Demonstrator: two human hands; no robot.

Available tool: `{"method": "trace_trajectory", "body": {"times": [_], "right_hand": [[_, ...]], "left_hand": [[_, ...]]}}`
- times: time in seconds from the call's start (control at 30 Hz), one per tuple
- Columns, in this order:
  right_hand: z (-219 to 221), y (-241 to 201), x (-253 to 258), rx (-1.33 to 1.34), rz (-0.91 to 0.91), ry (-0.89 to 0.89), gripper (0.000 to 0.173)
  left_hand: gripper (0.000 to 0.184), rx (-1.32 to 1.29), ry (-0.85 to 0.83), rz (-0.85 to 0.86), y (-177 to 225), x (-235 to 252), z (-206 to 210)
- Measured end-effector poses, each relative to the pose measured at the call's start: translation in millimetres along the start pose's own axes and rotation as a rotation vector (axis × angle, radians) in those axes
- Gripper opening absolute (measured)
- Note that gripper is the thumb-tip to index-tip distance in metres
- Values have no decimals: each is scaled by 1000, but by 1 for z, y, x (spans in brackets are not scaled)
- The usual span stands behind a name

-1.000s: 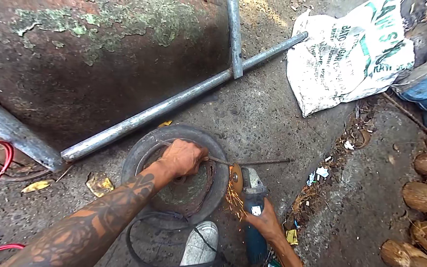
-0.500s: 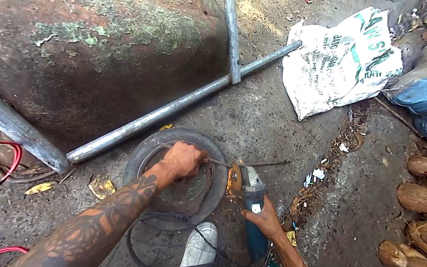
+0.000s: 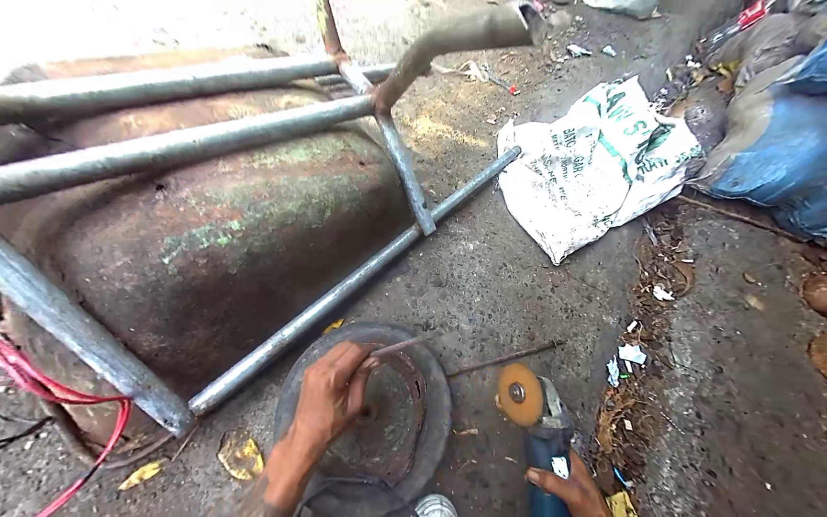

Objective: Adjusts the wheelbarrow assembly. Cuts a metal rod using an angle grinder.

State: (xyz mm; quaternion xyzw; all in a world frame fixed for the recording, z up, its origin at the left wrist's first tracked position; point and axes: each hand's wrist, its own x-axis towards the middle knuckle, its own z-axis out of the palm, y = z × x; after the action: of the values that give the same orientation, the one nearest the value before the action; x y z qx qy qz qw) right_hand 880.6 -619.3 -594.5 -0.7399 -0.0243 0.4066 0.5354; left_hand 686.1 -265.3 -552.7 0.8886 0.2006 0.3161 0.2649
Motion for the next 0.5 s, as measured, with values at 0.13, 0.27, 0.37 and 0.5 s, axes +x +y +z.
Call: {"method": "trace_trajectory", "body": {"times": [0.13, 0.27, 0.37, 0.5], "right_hand": [[-1, 2, 0, 38, -19, 7, 73], [2, -1, -6, 15, -54, 29, 80], [10, -8, -12, -45, -80, 55, 88], [26, -18, -16, -80, -64, 70, 94]], "left_hand": [[32, -32, 98, 37, 11, -4, -7], [29, 47, 70, 21, 21, -10, -8], [29, 120, 35, 7, 30, -10, -5], [30, 249, -46, -42, 51, -16, 7]]}}
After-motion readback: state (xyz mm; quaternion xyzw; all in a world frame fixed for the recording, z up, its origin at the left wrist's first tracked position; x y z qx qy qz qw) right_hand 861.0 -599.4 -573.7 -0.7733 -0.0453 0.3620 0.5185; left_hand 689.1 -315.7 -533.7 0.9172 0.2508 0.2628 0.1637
